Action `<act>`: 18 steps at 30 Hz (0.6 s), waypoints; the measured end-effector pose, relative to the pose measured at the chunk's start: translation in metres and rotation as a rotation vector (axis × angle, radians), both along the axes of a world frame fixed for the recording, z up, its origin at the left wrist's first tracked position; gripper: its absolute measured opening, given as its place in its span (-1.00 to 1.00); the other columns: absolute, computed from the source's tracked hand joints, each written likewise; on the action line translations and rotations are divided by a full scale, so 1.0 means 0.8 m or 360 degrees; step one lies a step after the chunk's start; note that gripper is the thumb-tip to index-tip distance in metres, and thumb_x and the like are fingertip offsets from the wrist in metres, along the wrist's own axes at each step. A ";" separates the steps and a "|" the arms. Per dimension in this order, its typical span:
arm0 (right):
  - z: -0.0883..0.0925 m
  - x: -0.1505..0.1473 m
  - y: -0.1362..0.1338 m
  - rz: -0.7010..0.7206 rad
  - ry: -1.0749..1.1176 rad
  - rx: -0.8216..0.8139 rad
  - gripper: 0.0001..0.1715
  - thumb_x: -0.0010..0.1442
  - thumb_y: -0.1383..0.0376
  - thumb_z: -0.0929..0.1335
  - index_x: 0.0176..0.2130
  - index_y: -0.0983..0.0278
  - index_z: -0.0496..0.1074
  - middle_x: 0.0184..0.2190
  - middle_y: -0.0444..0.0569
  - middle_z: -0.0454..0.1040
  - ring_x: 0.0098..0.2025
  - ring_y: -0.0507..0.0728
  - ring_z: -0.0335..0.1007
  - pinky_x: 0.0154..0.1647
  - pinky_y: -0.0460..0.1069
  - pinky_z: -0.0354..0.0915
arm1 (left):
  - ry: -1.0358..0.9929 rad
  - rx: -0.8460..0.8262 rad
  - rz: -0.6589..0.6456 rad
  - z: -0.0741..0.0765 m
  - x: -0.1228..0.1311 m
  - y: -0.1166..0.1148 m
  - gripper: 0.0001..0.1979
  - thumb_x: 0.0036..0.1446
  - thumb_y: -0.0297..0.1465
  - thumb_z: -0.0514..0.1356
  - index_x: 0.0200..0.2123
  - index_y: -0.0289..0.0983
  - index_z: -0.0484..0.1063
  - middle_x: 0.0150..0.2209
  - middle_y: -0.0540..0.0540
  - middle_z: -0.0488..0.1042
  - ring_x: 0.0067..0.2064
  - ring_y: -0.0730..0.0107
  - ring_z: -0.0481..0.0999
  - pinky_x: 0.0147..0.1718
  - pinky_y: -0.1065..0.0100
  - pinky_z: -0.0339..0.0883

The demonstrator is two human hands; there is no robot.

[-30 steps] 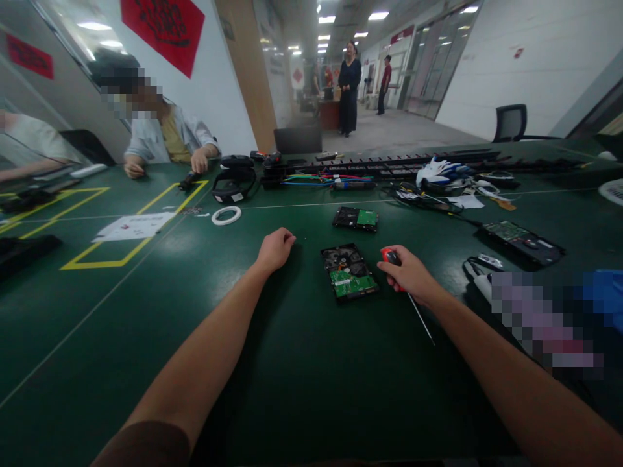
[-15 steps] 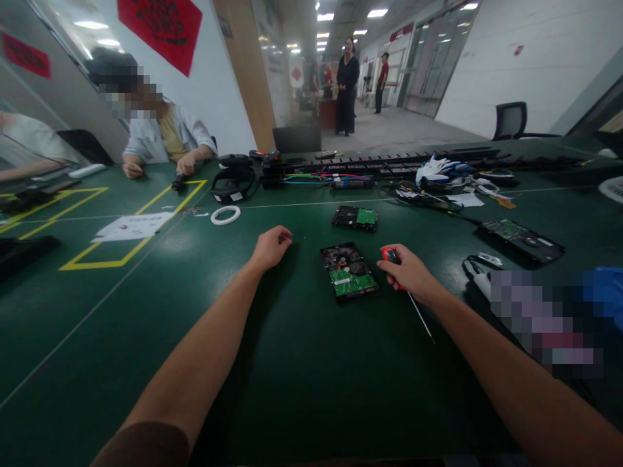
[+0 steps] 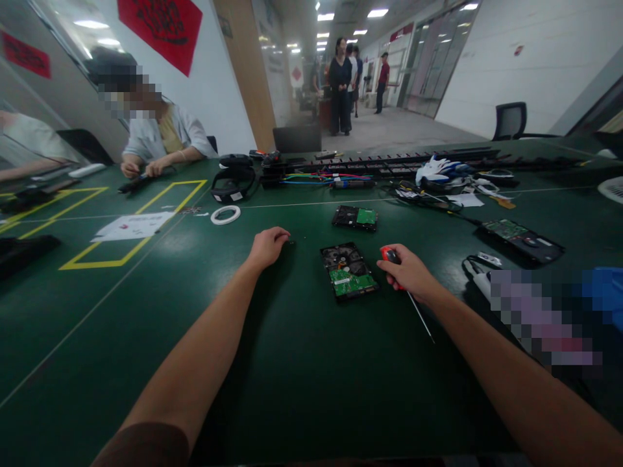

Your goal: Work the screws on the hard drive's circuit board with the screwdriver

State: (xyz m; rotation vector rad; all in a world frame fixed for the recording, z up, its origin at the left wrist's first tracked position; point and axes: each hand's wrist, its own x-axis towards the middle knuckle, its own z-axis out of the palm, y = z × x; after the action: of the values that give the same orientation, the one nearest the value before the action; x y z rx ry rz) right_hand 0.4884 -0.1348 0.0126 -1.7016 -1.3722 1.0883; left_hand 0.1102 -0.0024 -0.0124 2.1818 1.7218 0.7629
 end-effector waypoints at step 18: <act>0.002 -0.003 -0.002 -0.0024 0.0004 0.0020 -0.49 0.22 0.18 0.42 0.12 0.22 0.33 -0.59 -0.20 0.38 -0.63 0.02 0.28 -0.61 -0.07 0.21 | 0.0263 0.0101 -0.0161 -0.003 0.013 -0.002 -0.81 0.32 -0.34 0.20 -0.19 -0.23 0.63 -0.12 -0.21 0.58 -0.02 0.09 0.54 0.07 0.16 0.39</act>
State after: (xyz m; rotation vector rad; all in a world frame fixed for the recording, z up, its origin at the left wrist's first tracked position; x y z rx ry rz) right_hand 0.4860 -0.1364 0.0143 -1.6983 -1.3599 1.0714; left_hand 0.1206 -0.0037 -0.0148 2.4154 1.6669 0.6364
